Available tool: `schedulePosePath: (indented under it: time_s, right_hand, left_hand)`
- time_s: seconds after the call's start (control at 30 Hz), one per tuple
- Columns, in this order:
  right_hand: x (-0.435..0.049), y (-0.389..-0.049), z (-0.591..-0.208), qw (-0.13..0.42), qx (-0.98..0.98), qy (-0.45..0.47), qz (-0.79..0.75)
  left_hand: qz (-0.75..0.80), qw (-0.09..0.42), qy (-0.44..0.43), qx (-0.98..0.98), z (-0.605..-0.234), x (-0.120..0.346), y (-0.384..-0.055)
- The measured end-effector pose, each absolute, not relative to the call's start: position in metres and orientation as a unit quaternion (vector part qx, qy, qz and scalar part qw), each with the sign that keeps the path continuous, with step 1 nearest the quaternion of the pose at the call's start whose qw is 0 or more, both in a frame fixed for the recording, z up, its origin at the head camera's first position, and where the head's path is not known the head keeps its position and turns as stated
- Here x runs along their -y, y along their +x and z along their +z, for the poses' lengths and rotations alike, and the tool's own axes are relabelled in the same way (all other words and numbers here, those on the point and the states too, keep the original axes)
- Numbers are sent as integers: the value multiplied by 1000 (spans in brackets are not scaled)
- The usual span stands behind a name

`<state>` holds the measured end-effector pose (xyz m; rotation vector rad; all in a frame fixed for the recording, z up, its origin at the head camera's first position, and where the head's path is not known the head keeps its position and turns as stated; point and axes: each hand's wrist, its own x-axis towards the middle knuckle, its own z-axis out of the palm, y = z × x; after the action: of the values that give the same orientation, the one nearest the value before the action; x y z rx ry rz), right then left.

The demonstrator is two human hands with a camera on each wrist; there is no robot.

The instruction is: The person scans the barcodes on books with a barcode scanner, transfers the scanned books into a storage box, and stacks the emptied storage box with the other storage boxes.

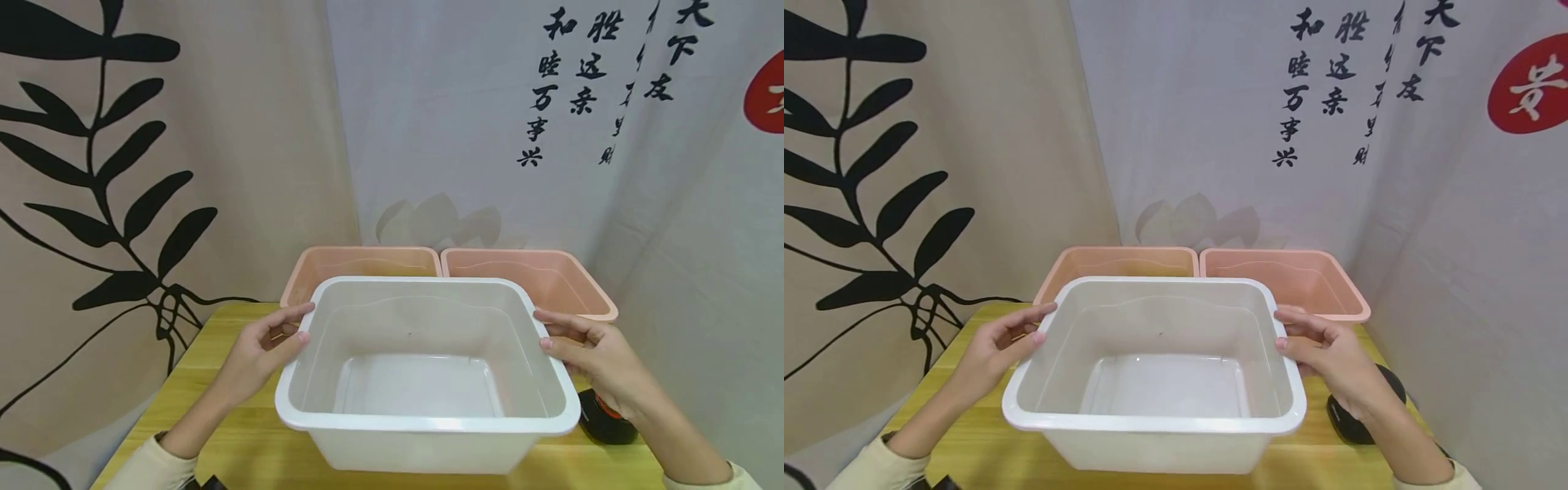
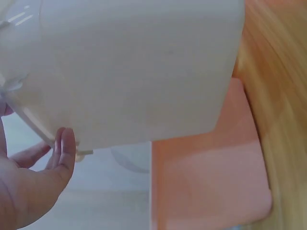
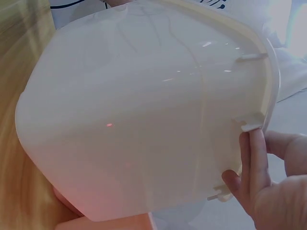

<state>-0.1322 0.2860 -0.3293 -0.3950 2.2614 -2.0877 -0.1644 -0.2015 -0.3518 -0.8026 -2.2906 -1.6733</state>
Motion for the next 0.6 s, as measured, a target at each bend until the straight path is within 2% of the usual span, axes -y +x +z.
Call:
schedulePosePath:
  time_s: [0.4, 0.6]
  right_hand:
    - [-311, -140, -297, 31, -710, -129, -692]
    - [-326, -147, -279, 43, -683, -118, -720]
  left_hand:
    - [-558, 99, -305, 765, -320, 186, -174]
    - [-561, 70, -308, 765, -301, 175, -179]
